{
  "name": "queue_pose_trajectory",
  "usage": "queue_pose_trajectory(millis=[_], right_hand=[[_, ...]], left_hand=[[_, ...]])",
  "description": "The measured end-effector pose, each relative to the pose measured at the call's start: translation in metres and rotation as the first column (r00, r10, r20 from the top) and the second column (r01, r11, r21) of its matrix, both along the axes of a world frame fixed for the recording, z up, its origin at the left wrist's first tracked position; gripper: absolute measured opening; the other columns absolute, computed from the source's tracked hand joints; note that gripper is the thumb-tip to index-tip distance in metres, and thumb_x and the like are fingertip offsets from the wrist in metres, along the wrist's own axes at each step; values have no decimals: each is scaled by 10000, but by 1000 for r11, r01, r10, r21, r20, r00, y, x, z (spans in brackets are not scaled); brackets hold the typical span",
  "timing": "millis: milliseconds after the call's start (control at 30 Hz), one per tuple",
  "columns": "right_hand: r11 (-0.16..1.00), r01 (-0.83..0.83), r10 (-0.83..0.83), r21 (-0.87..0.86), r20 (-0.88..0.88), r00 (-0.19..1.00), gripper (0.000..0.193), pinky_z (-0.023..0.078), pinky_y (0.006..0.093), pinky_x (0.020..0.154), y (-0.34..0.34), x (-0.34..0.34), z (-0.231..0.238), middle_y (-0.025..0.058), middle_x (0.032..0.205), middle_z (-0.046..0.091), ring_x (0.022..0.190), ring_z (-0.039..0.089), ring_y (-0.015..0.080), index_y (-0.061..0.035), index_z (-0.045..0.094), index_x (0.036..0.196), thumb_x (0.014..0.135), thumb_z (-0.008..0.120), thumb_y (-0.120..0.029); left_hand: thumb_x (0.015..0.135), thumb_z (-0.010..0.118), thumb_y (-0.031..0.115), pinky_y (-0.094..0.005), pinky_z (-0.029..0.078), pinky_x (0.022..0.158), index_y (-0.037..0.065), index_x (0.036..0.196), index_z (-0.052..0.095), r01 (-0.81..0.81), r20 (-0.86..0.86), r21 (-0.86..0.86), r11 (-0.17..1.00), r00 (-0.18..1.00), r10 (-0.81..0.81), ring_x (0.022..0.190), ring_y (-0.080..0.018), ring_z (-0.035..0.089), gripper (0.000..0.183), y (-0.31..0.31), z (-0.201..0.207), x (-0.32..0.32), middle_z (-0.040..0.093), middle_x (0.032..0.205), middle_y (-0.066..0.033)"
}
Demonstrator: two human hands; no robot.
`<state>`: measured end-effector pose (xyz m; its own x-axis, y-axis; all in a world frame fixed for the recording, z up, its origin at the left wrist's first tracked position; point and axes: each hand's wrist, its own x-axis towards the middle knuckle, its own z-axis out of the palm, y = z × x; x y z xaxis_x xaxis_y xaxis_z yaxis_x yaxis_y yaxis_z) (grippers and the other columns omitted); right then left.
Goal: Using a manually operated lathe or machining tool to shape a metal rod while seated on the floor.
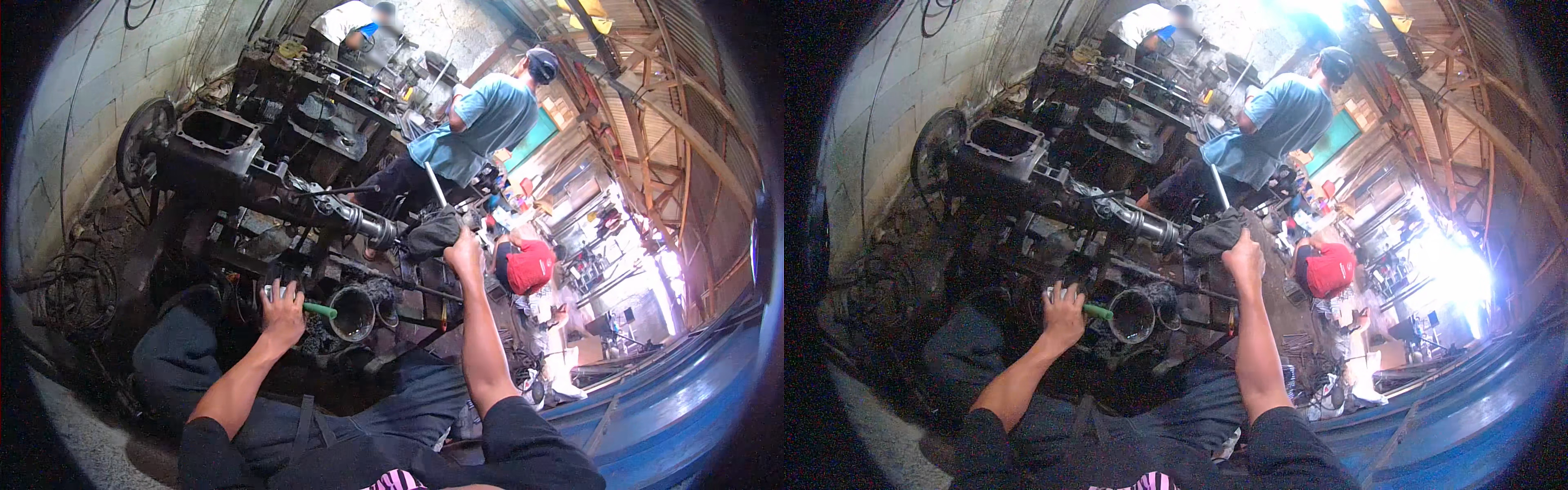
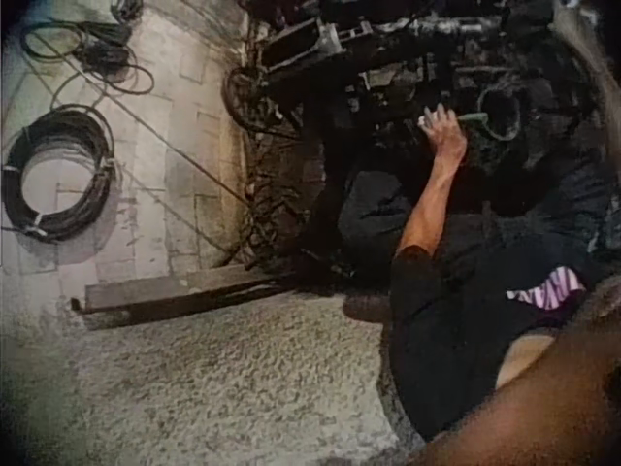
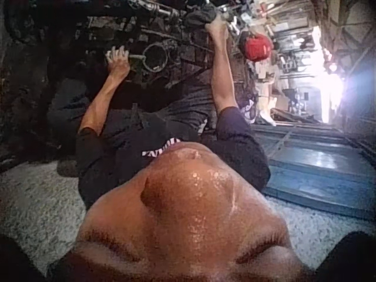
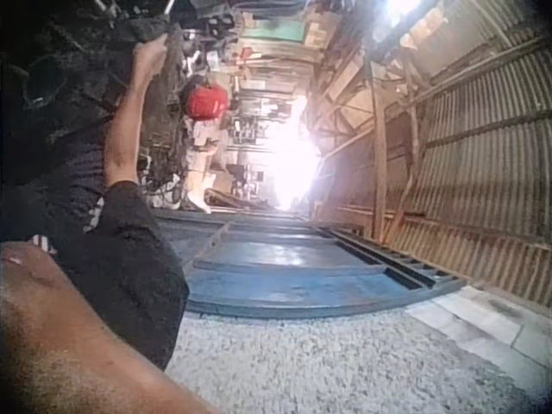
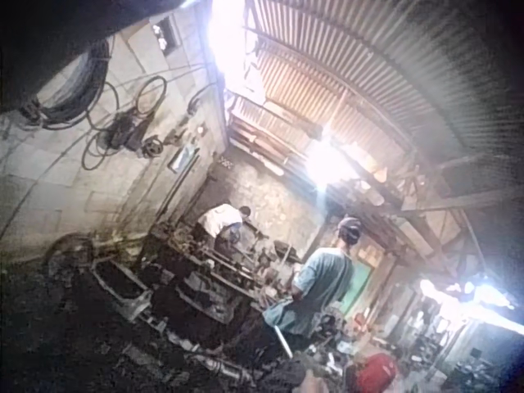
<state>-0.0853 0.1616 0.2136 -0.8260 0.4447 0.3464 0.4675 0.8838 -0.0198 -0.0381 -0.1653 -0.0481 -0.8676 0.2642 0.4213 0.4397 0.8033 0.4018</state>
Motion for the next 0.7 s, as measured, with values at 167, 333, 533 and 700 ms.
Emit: queue_pose_trajectory(millis=[167, 333, 533, 700], right_hand=[[1000, 10, -11, -10, -15, 1000, 508, 522, 545, 922, 6, 1, 1, 299, 1076, 685, 1058, 662, 459, -58, 553, 1240, 750, 657, -144], [1000, 15, -16, 23, 15, 1000, 503, 524, 525, 930, 0, -1, 0, 297, 1092, 682, 1066, 661, 449, -59, 533, 1259, 784, 663, -157], [997, -16, 15, -72, -11, 1000, 492, 515, 530, 929, 16, 6, -5, 306, 1096, 676, 1077, 652, 456, -47, 537, 1255, 783, 644, -133], [999, -6, 7, -48, 12, 1000, 438, 506, 545, 930, 8, 8, -5, 299, 1113, 671, 1082, 640, 465, -65, 545, 1226, 795, 607, -108]], left_hand=[[797, 668, 188, -696, 298, 1046, 44, 1137, 653, 17, 22, 7, 1000, 1000, -17, 1333, -444, 400, 369, 2, 3, -2, 521, 1365, -151], [790, 697, 221, -692, 291, 1051, 55, 1157, 647, 21, 41, 6, 1000, 999, -21, 1343, -442, 388, 406, 0, 6, -1, 512, 1383, -145], [783, 723, 232, -680, 292, 1056, 58, 1158, 637, 20, 53, -6, 1000, 998, -20, 1348, -433, 381, 422, -4, 8, 4, 503, 1394, -133], [771, 748, 242, -664, 295, 1061, 60, 1161, 631, 34, 81, 1, 999, 996, -33, 1349, -423, 378, 446, -1, 12, 6, 496, 1401, -127]])
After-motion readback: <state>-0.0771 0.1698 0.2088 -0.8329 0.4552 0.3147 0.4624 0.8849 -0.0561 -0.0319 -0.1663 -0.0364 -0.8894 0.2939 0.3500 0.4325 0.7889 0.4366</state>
